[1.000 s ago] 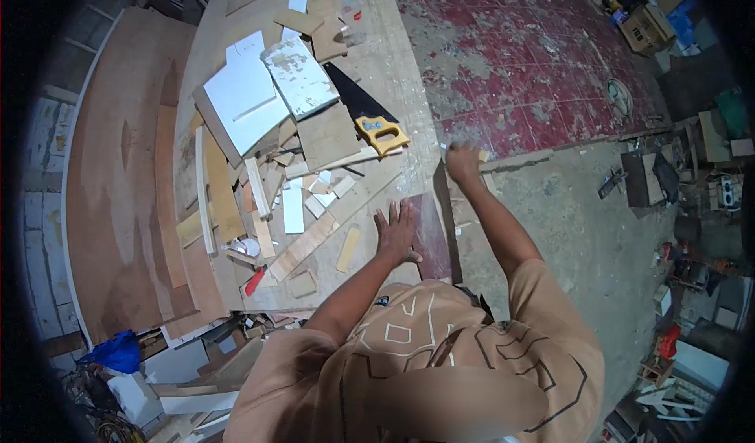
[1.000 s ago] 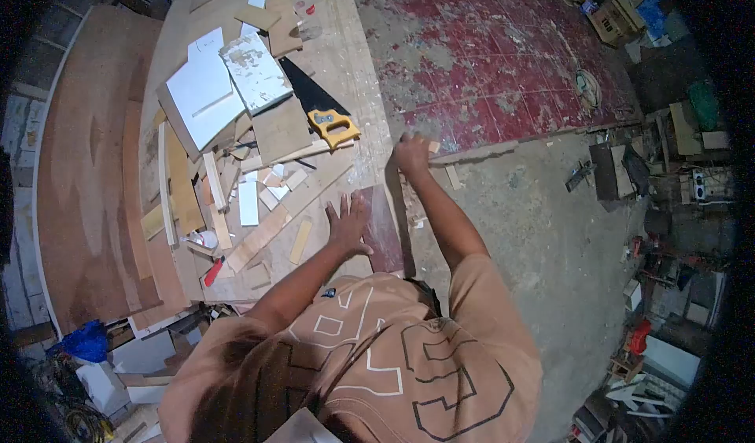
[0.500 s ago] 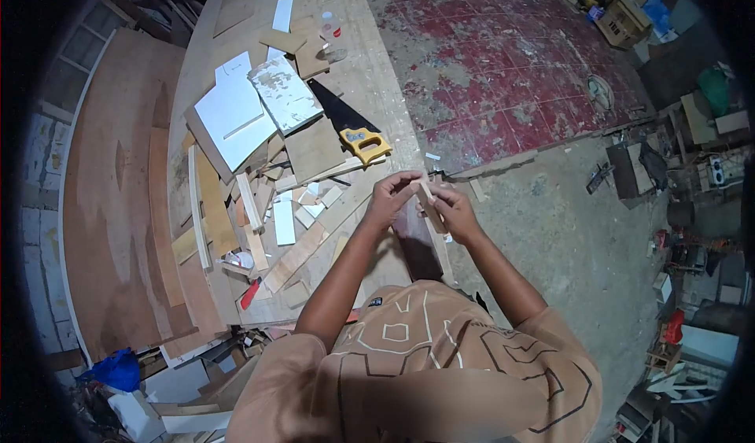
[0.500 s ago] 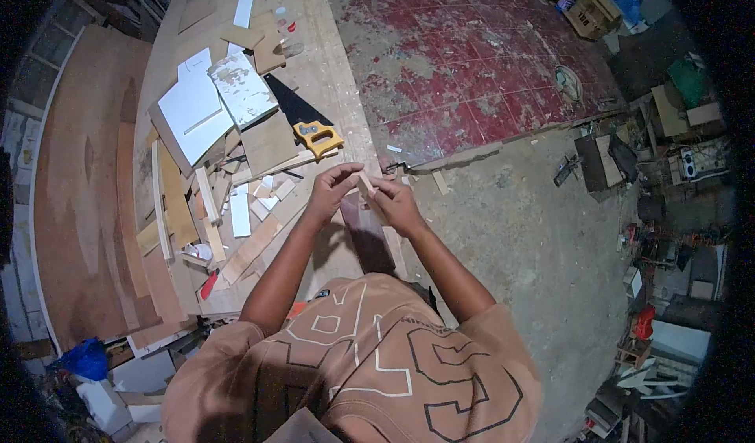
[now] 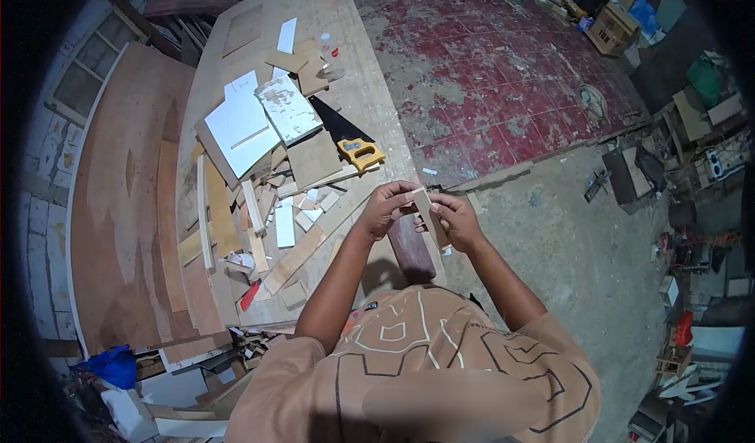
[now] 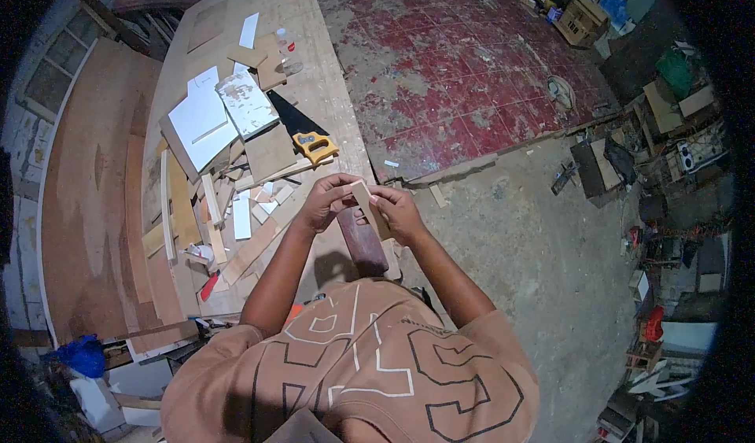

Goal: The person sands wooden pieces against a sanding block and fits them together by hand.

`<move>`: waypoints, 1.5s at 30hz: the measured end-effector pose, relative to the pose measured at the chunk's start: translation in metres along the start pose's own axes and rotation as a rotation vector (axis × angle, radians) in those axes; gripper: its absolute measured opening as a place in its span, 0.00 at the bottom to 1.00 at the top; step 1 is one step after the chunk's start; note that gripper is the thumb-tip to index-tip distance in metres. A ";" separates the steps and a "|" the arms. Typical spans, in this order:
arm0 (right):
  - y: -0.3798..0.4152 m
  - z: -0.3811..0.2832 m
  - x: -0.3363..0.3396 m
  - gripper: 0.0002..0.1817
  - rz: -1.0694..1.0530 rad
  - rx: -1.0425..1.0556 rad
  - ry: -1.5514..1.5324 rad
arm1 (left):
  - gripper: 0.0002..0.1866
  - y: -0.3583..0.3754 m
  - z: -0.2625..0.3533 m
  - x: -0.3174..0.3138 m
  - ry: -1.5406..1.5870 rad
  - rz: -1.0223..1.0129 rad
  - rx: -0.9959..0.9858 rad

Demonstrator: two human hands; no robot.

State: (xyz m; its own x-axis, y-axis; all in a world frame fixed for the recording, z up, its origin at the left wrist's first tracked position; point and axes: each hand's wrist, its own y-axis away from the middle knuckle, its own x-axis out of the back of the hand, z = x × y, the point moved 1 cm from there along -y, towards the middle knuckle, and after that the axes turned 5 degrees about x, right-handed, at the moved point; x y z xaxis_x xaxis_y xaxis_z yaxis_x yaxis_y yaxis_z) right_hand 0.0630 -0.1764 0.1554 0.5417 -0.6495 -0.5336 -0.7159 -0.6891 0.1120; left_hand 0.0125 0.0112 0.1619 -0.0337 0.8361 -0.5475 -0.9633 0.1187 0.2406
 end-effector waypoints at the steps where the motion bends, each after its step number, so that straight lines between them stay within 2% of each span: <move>1: 0.004 -0.005 -0.002 0.18 -0.012 -0.010 -0.036 | 0.16 0.002 -0.001 -0.004 0.019 -0.037 -0.010; 8: 0.023 -0.013 -0.007 0.17 -0.032 -0.026 -0.075 | 0.17 0.019 -0.002 -0.031 0.103 -0.097 -0.090; 18: 0.048 -0.016 -0.027 0.17 0.006 -0.033 -0.153 | 0.19 0.045 0.005 -0.044 0.067 -0.134 -0.042; 21: 0.049 -0.003 -0.026 0.17 -0.002 -0.048 -0.077 | 0.18 0.047 0.007 -0.035 -0.029 -0.142 -0.050; 23: 0.051 -0.001 -0.032 0.16 -0.050 0.019 0.123 | 0.17 0.053 0.003 -0.031 -0.091 -0.148 -0.056; 26: 0.055 0.000 -0.044 0.16 -0.080 0.060 0.205 | 0.12 0.058 0.009 -0.029 -0.204 -0.010 -0.108; 29: 0.060 -0.001 -0.059 0.15 -0.086 0.031 0.207 | 0.13 0.066 0.017 -0.024 -0.266 0.008 -0.063; 31: 0.061 0.004 -0.065 0.14 -0.096 0.000 0.052 | 0.11 0.070 0.021 -0.021 -0.297 0.026 -0.110; 34: 0.062 0.011 -0.075 0.12 -0.076 0.008 0.002 | 0.10 0.074 0.021 -0.013 -0.264 0.050 -0.076; 40: 0.064 0.028 -0.087 0.12 0.030 0.017 0.019 | 0.09 0.076 0.015 -0.001 -0.384 0.083 -0.063; 43: 0.063 0.033 -0.087 0.12 0.051 0.005 0.030 | 0.09 0.071 0.012 0.002 -0.423 0.082 -0.111; 45: 0.065 0.031 -0.089 0.12 0.068 0.008 0.040 | 0.09 0.070 0.014 0.002 -0.725 0.035 -0.450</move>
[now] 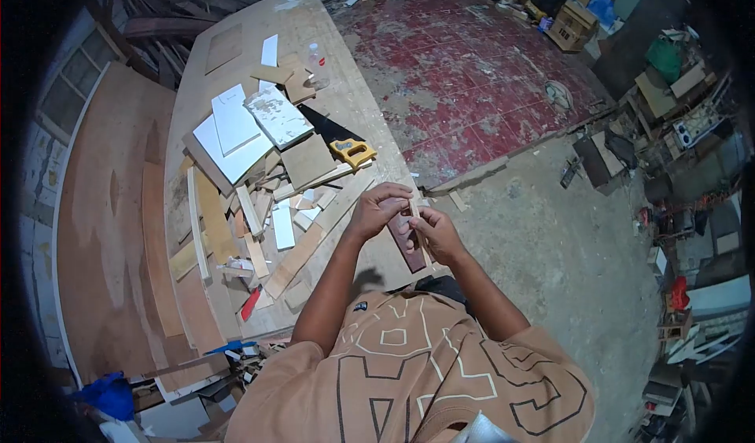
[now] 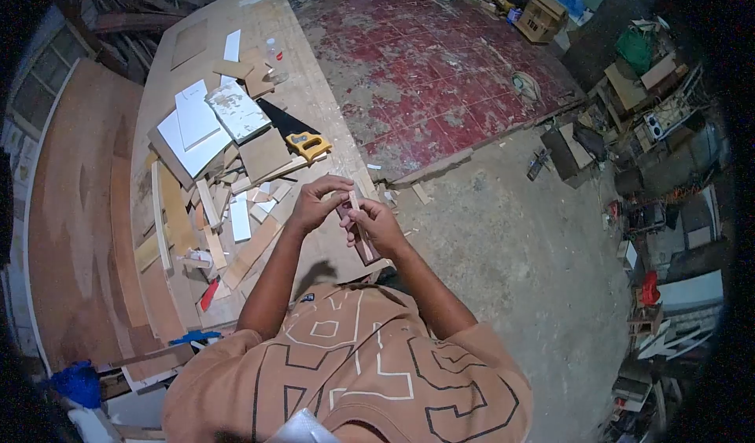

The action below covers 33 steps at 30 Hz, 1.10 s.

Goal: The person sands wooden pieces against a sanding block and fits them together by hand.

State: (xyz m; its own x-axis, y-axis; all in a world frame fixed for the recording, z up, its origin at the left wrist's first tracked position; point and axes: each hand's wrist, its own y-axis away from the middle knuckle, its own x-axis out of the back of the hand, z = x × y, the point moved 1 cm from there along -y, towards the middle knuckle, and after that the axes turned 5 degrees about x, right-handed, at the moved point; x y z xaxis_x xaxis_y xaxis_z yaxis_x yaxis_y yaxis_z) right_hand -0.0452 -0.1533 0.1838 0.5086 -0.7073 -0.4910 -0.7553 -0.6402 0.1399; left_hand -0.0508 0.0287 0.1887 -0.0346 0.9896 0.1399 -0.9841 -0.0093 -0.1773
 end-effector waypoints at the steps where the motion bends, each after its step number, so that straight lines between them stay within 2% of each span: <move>1: 0.001 -0.002 -0.001 0.11 0.011 -0.005 0.010 | 0.09 -0.001 -0.001 0.001 0.005 -0.010 -0.004; 7: 0.006 -0.011 -0.006 0.12 0.063 -0.010 0.072 | 0.12 -0.005 0.008 -0.001 -0.094 0.031 -0.153; 9: 0.003 -0.006 0.002 0.14 0.018 0.008 0.074 | 0.12 -0.006 0.009 -0.001 -0.090 -0.007 -0.239; 13: -0.001 0.001 0.011 0.18 -0.042 0.016 0.068 | 0.14 -0.008 0.018 0.001 -0.117 0.007 -0.222; 15: -0.003 0.002 0.012 0.19 -0.037 0.023 0.022 | 0.14 -0.005 0.026 -0.003 0.212 0.004 0.135; 16: -0.003 0.003 0.013 0.21 -0.033 0.027 -0.023 | 0.14 -0.006 0.022 -0.001 0.211 0.004 0.137; 18: -0.006 0.008 0.018 0.21 -0.030 0.015 -0.027 | 0.14 -0.008 0.010 0.001 -0.010 -0.139 0.166; 20: -0.009 0.011 0.020 0.21 -0.030 0.006 -0.029 | 0.13 -0.007 0.003 0.000 -0.039 -0.126 0.147; 22: -0.009 0.011 0.018 0.19 0.037 -0.054 -0.190 | 0.12 -0.006 0.006 -0.005 0.084 -0.096 0.314; 23: -0.010 0.013 0.019 0.19 0.039 -0.053 -0.191 | 0.12 -0.006 0.003 -0.009 0.083 -0.099 0.314; 25: -0.015 0.023 0.024 0.16 0.173 -0.115 -0.214 | 0.11 -0.006 -0.006 -0.016 0.053 0.016 0.176; 29: -0.026 0.034 0.026 0.14 0.149 -0.059 -0.220 | 0.14 -0.006 -0.026 -0.020 0.150 0.048 0.250; 31: -0.027 0.035 0.023 0.13 0.221 -0.073 -0.164 | 0.16 -0.007 -0.030 -0.020 0.316 0.033 0.274; 33: -0.026 0.032 0.020 0.13 0.199 -0.083 -0.180 | 0.17 -0.006 -0.025 -0.020 0.287 0.072 0.265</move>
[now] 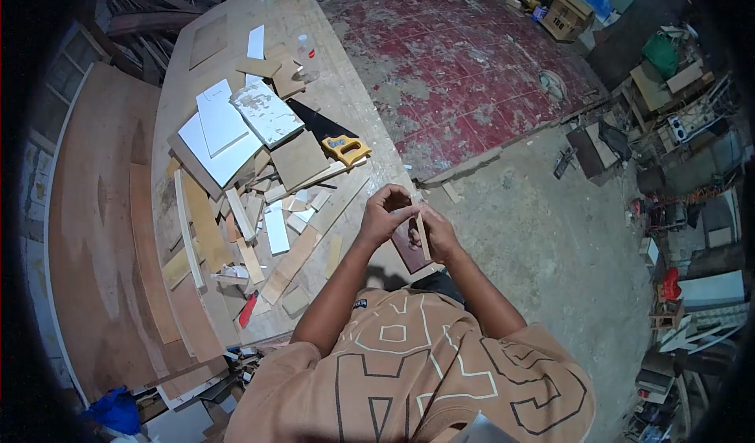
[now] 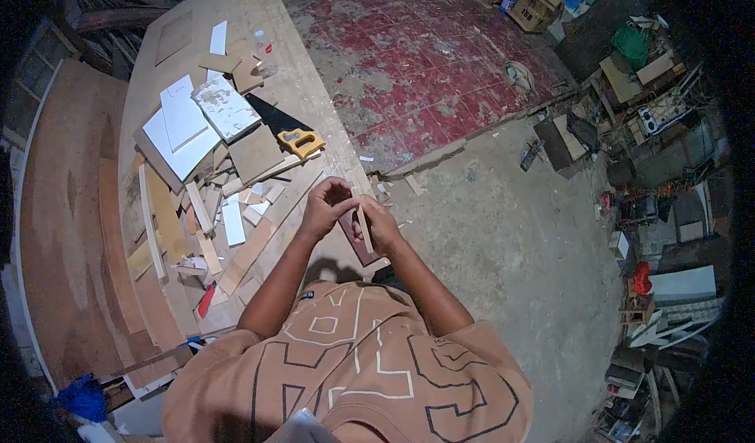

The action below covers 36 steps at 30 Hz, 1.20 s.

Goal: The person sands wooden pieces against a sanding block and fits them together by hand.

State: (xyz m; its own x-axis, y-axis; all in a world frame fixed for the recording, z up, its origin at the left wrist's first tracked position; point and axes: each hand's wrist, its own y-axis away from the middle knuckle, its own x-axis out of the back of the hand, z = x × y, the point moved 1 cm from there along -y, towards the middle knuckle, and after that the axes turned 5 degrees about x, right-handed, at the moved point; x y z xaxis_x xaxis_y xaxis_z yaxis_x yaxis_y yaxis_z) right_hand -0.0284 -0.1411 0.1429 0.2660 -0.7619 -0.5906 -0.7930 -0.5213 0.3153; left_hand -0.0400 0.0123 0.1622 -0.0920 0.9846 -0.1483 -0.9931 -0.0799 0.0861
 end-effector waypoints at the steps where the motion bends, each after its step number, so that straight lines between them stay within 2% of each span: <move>1: 0.000 0.000 -0.001 0.13 -0.023 -0.010 -0.014 | 0.18 0.001 0.003 -0.001 -0.025 0.040 -0.020; 4: -0.002 0.001 0.001 0.14 -0.045 -0.015 0.039 | 0.17 -0.002 -0.006 0.003 0.060 -0.037 -0.008; 8: -0.006 0.003 -0.003 0.13 -0.020 0.046 0.075 | 0.18 -0.007 -0.016 0.009 -0.032 0.000 -0.028; 11: -0.007 0.004 -0.002 0.19 0.041 0.115 0.186 | 0.17 -0.007 -0.015 0.011 0.078 0.008 0.080; 13: -0.011 0.009 0.003 0.28 -0.016 0.156 0.270 | 0.17 -0.009 -0.024 0.012 -0.103 0.105 0.024; 14: -0.013 0.010 0.007 0.28 -0.016 0.150 0.271 | 0.17 -0.009 -0.029 0.014 -0.100 0.109 0.028; 16: -0.017 0.006 0.011 0.31 -0.037 0.165 0.634 | 0.15 -0.013 -0.046 0.019 -0.167 0.165 0.032; 17: -0.019 0.006 0.016 0.31 -0.040 0.159 0.635 | 0.15 -0.014 -0.055 0.020 -0.164 0.169 0.036; 19: -0.025 0.007 0.026 0.31 -0.085 0.152 0.700 | 0.12 -0.019 -0.079 0.023 0.274 0.292 0.203; 20: -0.027 0.006 0.033 0.30 -0.063 0.116 0.507 | 0.12 -0.021 -0.090 0.026 0.276 0.298 0.203; 21: -0.029 0.008 0.037 0.30 -0.067 0.111 0.509 | 0.11 -0.023 -0.105 0.028 0.512 0.335 0.299; 22: -0.032 0.010 0.041 0.31 -0.098 0.226 0.453 | 0.10 -0.025 -0.119 0.029 0.750 0.368 0.394; 23: -0.035 0.012 0.046 0.31 -0.128 0.340 0.395 | 0.10 -0.027 -0.131 0.031 0.752 0.372 0.395; 24: -0.031 0.006 0.035 0.26 -0.095 0.359 0.408 | 0.09 -0.027 -0.139 0.032 0.771 0.321 0.445; 25: -0.034 0.010 0.038 0.26 -0.091 0.355 0.407 | 0.08 -0.027 -0.147 0.032 0.790 0.269 0.496; 27: -0.044 0.019 0.047 0.20 -0.020 0.513 0.902 | 0.09 -0.026 -0.161 0.025 0.770 0.191 0.539; 28: -0.051 0.028 0.053 0.15 -0.017 0.557 0.927 | 0.09 -0.026 -0.161 0.020 0.751 0.112 0.577; 29: -0.056 0.036 0.061 0.15 -0.017 0.550 0.923 | 0.09 -0.026 -0.161 0.015 0.750 0.117 0.584; 31: -0.063 0.047 0.066 0.15 0.045 0.571 1.149 | 0.11 -0.023 -0.160 0.010 0.675 0.146 0.688; 32: -0.063 0.055 0.070 0.14 0.144 0.431 1.082 | 0.13 -0.022 -0.160 0.015 0.475 0.150 0.738; 33: -0.061 0.054 0.067 0.14 0.142 0.416 1.077 | 0.13 -0.019 -0.158 0.016 0.476 0.158 0.751; 35: -0.065 0.049 0.064 0.15 0.120 0.397 1.143 | 0.16 -0.019 -0.153 0.020 -0.372 0.234 0.571; 36: -0.072 0.064 0.080 0.14 0.145 0.444 1.206 | 0.32 -0.016 -0.154 0.026 -0.682 0.157 0.439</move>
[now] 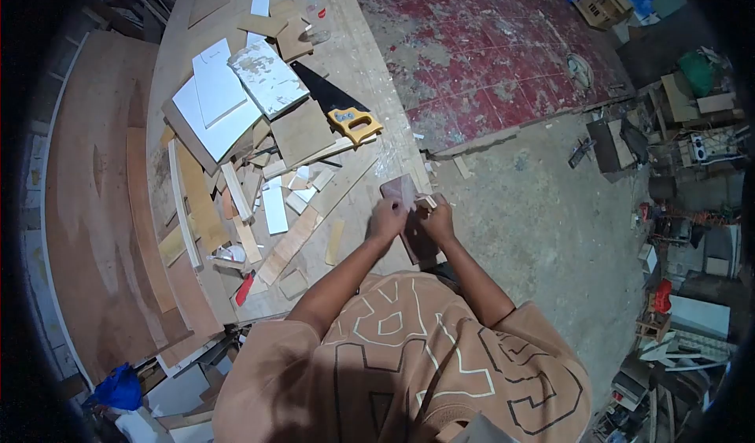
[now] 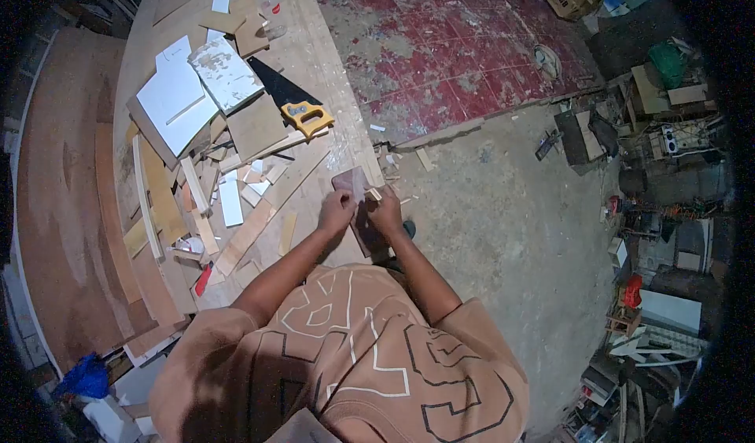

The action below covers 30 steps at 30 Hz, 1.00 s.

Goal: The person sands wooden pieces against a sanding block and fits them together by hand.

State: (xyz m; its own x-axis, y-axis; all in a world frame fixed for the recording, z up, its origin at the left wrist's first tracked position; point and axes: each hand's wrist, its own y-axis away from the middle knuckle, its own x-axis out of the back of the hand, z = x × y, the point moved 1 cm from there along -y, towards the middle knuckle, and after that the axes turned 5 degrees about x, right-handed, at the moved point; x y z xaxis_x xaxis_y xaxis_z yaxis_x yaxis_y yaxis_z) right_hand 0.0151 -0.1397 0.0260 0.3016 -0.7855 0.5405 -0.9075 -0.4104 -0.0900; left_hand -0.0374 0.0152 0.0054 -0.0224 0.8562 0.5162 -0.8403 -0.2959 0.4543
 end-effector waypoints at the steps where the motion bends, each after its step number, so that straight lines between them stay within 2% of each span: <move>1: 0.001 0.010 -0.007 0.14 -0.006 -0.009 -0.004 | 0.32 0.006 0.002 0.001 -0.002 -0.005 0.009; 3: 0.004 0.023 -0.017 0.15 0.076 -0.069 -0.103 | 0.54 0.020 0.004 0.004 -0.586 0.085 -0.161; 4: 0.005 0.025 -0.020 0.15 0.057 -0.048 -0.068 | 0.54 0.023 0.003 0.004 -0.588 0.079 -0.154; 6: 0.004 0.028 -0.025 0.15 0.025 -0.026 0.003 | 0.70 0.025 -0.001 0.004 -0.616 -0.149 -0.093; 8: 0.005 0.028 -0.024 0.15 0.002 -0.002 0.083 | 0.71 0.022 -0.008 0.001 -0.644 -0.139 -0.122; 11: 0.008 0.021 -0.019 0.14 -0.055 -0.072 -0.003 | 0.74 0.019 -0.005 -0.004 -0.721 -0.130 -0.119; 14: 0.015 0.026 -0.019 0.13 -0.010 -0.062 0.056 | 0.73 0.021 0.009 -0.001 -0.793 -0.153 -0.057; 16: 0.026 0.034 -0.018 0.14 -0.009 -0.003 0.220 | 0.73 0.021 0.013 -0.001 -0.811 -0.175 -0.026; 19: 0.055 0.038 -0.010 0.14 0.053 -0.001 0.189 | 0.72 0.021 0.013 0.001 -0.806 -0.199 -0.014; 21: 0.073 0.036 -0.002 0.14 0.007 -0.077 0.142 | 0.72 0.021 0.011 0.000 -0.753 -0.201 -0.006; 23: 0.088 0.033 0.002 0.11 0.058 -0.208 0.000 | 0.74 0.017 0.005 -0.004 -0.768 -0.184 -0.013; 25: 0.086 0.027 0.002 0.10 0.068 -0.201 -0.026 | 0.75 0.018 0.002 -0.006 -0.785 -0.164 -0.017; 27: 0.068 0.025 -0.004 0.10 0.007 -0.157 0.239 | 0.75 0.019 0.003 -0.006 -0.767 -0.155 -0.023; 28: 0.055 0.029 -0.011 0.10 0.006 -0.151 0.234 | 0.75 0.019 0.009 -0.002 -0.769 -0.148 -0.019; 30: 0.024 0.035 -0.028 0.09 0.000 -0.018 0.311 | 0.72 0.021 0.018 0.003 -0.763 -0.239 0.033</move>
State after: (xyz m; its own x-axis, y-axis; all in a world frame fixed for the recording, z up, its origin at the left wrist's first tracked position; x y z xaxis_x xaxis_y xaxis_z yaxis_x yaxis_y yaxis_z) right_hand -0.0047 -0.1432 -0.0208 0.2001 -0.6048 0.7708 -0.9133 -0.3999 -0.0767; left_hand -0.0453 0.0038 0.0291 0.5430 0.3756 0.7511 -0.7588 -0.1636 0.6304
